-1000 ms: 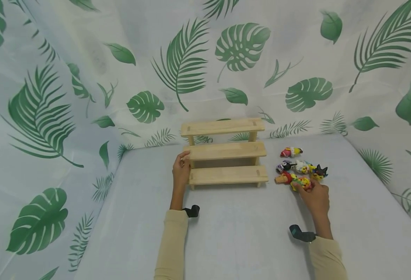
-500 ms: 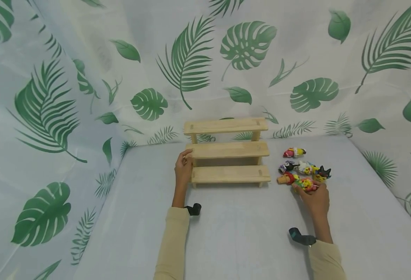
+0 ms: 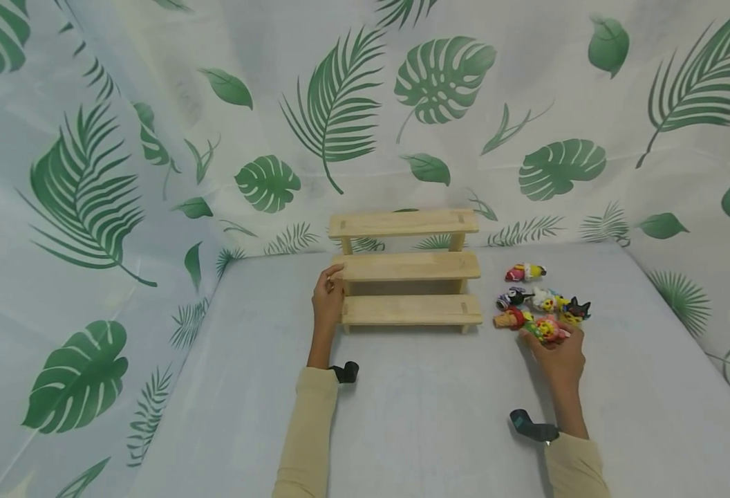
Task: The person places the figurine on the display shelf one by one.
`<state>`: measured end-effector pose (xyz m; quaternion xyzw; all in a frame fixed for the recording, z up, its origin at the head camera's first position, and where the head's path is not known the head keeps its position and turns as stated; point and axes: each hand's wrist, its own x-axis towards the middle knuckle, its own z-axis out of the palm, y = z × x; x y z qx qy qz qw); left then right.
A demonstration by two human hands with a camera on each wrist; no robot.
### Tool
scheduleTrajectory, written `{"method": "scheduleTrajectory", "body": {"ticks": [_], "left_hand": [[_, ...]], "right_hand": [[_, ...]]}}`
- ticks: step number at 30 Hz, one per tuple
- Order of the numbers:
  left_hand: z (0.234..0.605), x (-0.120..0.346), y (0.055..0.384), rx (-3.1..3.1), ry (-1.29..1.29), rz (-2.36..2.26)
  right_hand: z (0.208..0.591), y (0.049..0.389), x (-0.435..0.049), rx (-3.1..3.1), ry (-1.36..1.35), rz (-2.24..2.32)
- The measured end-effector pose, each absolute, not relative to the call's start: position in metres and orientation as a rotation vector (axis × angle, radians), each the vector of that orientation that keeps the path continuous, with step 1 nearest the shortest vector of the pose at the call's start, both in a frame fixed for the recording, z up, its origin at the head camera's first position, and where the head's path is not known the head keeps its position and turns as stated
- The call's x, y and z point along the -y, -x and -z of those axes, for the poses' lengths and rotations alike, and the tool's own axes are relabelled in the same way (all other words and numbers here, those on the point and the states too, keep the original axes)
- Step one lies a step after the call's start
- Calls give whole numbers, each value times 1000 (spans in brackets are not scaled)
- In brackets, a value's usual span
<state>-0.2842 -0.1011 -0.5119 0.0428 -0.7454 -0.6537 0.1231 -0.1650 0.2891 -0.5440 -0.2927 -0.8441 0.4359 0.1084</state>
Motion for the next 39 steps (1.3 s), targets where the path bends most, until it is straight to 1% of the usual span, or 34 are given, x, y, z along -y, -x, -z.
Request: {"method": "scheduleTrajectory", "body": {"ticks": [6, 14, 19, 39], "left_hand": [[510, 103, 284, 2161, -113, 1880], [509, 104, 284, 2146, -109, 1882], [511, 104, 284, 2158, -129, 1896], [512, 101, 285, 2169, -131, 1878]], "right_hand": [[536, 168, -290, 2381, 934, -1466], [526, 174, -286, 2180, 942, -1717], [523, 173, -284, 2118, 904, -1800], [516, 171, -285, 2005, 953, -2069]]}}
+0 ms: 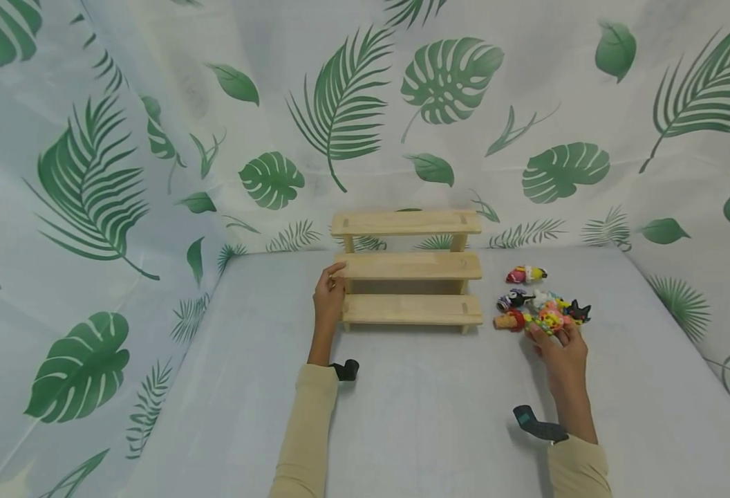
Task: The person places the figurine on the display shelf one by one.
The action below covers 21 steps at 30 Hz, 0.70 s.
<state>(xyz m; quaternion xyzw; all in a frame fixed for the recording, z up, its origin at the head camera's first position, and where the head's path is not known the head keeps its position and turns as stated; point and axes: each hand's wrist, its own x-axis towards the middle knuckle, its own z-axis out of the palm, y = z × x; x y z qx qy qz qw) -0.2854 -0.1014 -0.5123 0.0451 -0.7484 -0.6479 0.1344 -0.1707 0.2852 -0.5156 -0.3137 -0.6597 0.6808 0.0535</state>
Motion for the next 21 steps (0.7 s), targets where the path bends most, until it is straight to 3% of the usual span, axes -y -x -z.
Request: {"method": "scheduleTrajectory", "body": {"ticks": [15, 21], "left_hand": [[516, 103, 287, 2179, -94, 1874], [514, 103, 286, 2187, -92, 1847]], "right_hand": [[503, 184, -275, 2098, 746, -2139], [501, 188, -260, 2184, 529, -2122]]}}
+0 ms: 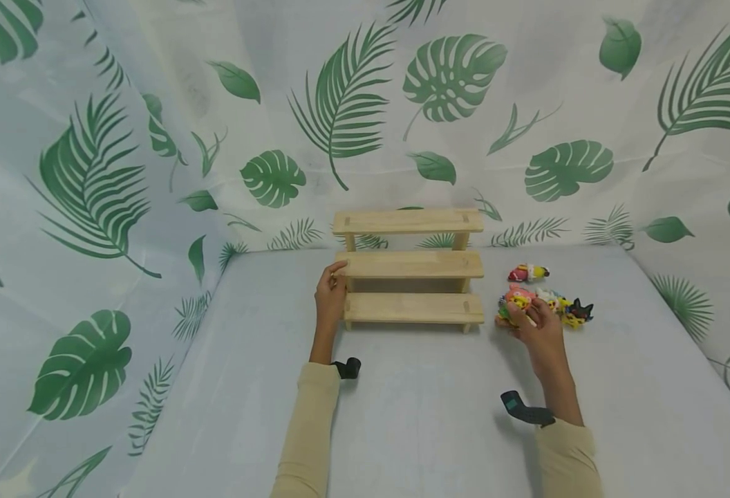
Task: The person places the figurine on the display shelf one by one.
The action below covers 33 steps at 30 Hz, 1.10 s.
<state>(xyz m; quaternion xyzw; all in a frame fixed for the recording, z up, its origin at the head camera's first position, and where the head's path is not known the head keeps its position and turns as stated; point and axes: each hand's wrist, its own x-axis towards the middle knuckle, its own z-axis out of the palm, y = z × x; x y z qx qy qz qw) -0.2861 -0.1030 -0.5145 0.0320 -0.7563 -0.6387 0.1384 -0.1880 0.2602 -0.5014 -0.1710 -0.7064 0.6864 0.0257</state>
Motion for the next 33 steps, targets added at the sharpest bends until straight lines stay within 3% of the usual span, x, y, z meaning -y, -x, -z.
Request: {"method": "scheduleTrajectory", "body": {"ticks": [6, 22, 33], "left_hand": [[514, 103, 286, 2175, -122, 1863], [513, 103, 288, 2154, -118, 1924], [514, 103, 288, 2142, -135, 1921]], "right_hand": [[500, 196, -234, 2204, 278, -2196], [502, 211, -140, 2342, -111, -2288], [500, 221, -106, 2296, -316, -2361]]}}
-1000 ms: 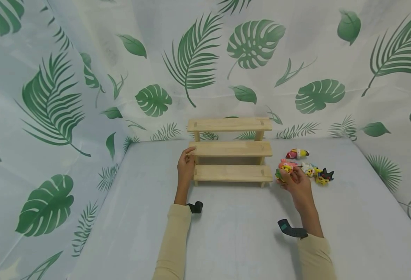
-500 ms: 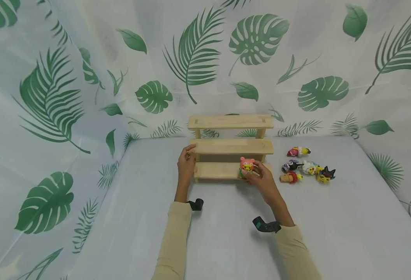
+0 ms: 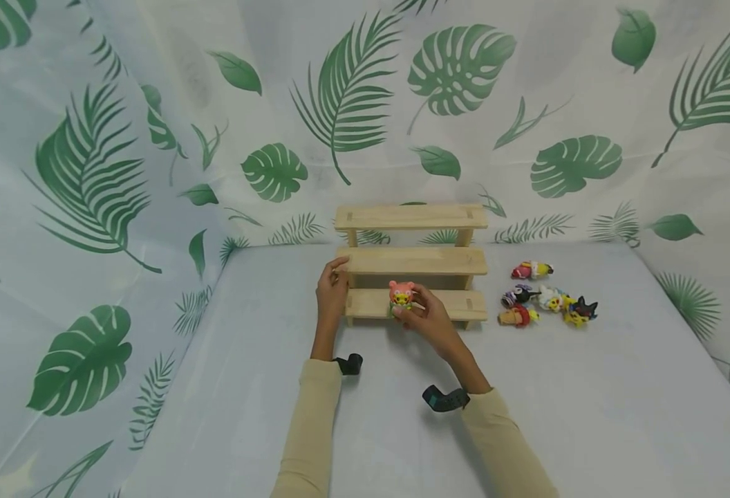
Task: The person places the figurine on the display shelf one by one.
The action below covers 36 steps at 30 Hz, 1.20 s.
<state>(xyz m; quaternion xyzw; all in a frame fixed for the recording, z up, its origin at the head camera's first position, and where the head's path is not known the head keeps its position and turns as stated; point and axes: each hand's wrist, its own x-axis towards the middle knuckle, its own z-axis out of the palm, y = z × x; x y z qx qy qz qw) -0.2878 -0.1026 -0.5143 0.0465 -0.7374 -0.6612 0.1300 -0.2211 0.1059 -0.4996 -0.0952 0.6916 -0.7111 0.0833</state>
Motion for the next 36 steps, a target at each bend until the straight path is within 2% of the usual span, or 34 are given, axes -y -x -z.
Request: {"method": "scheduleTrajectory", "body": {"ticks": [11, 36], "left_hand": [[516, 104, 288, 2148, -127, 1911], [513, 105, 288, 2164, -125, 1899]], "right_hand": [[473, 244, -93, -2191, 297, 2122], [443, 286, -81, -2282, 323, 2223]]}}
